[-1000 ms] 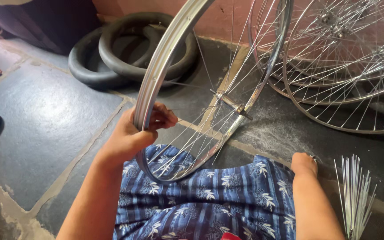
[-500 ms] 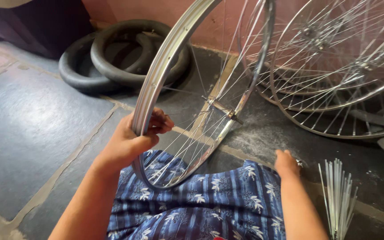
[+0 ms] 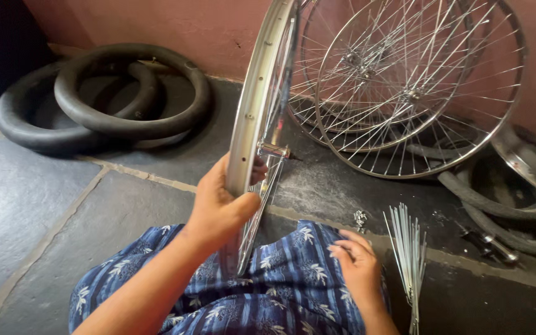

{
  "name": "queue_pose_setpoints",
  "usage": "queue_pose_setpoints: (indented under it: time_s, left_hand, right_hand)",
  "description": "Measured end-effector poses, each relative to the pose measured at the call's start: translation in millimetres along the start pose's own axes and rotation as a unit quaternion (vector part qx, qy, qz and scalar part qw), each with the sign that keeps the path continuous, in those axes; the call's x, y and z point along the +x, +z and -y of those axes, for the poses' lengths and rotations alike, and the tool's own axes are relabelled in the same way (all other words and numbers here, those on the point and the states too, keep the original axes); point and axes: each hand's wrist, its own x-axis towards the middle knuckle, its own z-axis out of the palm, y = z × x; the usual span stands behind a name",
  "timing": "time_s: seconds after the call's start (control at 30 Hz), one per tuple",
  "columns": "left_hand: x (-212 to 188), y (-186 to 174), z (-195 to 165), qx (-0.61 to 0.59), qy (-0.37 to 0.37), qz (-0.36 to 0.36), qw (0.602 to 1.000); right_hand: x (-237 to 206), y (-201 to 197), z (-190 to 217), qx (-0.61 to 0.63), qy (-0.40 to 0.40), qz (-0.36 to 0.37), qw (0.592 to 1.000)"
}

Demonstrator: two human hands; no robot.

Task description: The person is assembling a bicycle wheel by hand, inserting metal spokes into the rim and hub. They repeatedly pick up spokes, thread them through the rim holes, and connect them to the hub, rotating the wheel as needed to access different positions.

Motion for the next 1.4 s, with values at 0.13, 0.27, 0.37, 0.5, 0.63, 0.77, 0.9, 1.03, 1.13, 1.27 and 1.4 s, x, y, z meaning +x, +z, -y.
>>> queue_pose_setpoints:
  time_s: [0.13,0.27,0.37,0.5,0.63,0.77,0.9,1.03,1.13,1.27,1.4]
  left_hand:
    - [-16.4,33.0,3.5,0.051,0.046,-0.079,0.994]
    - [-36.7,35.1,-0.1,0.123,0.082,-0.139,0.979]
    - [-47.5,32.3,-3.4,0.126,0.082,-0.154,0.976]
    - [-53.6,29.1,-2.7,0.154,0.105,-0.155,0.970]
    - [-48.7,2.9,8.9,0.159,0.150,-0.007,0.976]
    - [-22.3,-42.7,34.2,-0.017,0.123,0.157,0.980]
    - [4.4,-52.3,62.8,-0.009,0.045,0.127,0.991]
    - [31.1,-38.6,76.2,0.095,0.161,0.162,0.969]
    - [40.4,-24.4,79.8,0.022,0.258,0.220,0.941]
    - [45.4,-16.9,81.2,-0.170,0.050,0.301,0.937]
    - [37.9,-26.8,78.6,-0.214,0.044,0.269,0.938]
  right_hand:
    - [-31.8,9.8,64.5,0.161,0.040,0.154,0.974]
    - [-49.8,30.6,114.6,0.241,-0.134,0.280,0.920]
    - [-57.2,50.4,134.7,0.246,-0.196,0.317,0.895]
    - [-54.9,68.6,136.6,0.215,-0.279,0.272,0.896]
    - [-54.7,79.5,126.5,0.269,-0.174,0.245,0.915]
    - [-58.9,76.9,119.7,0.329,-0.111,0.257,0.902]
    - [-49.6,70.9,120.0,0.328,-0.106,0.266,0.900]
    - [-39.8,67.6,126.3,0.321,-0.116,0.301,0.890]
    - [-35.6,65.8,131.8,0.325,-0.121,0.342,0.874]
    - [-36.7,61.7,133.7,0.313,-0.134,0.349,0.873]
    - [-38.2,61.2,127.8,0.312,-0.132,0.344,0.875]
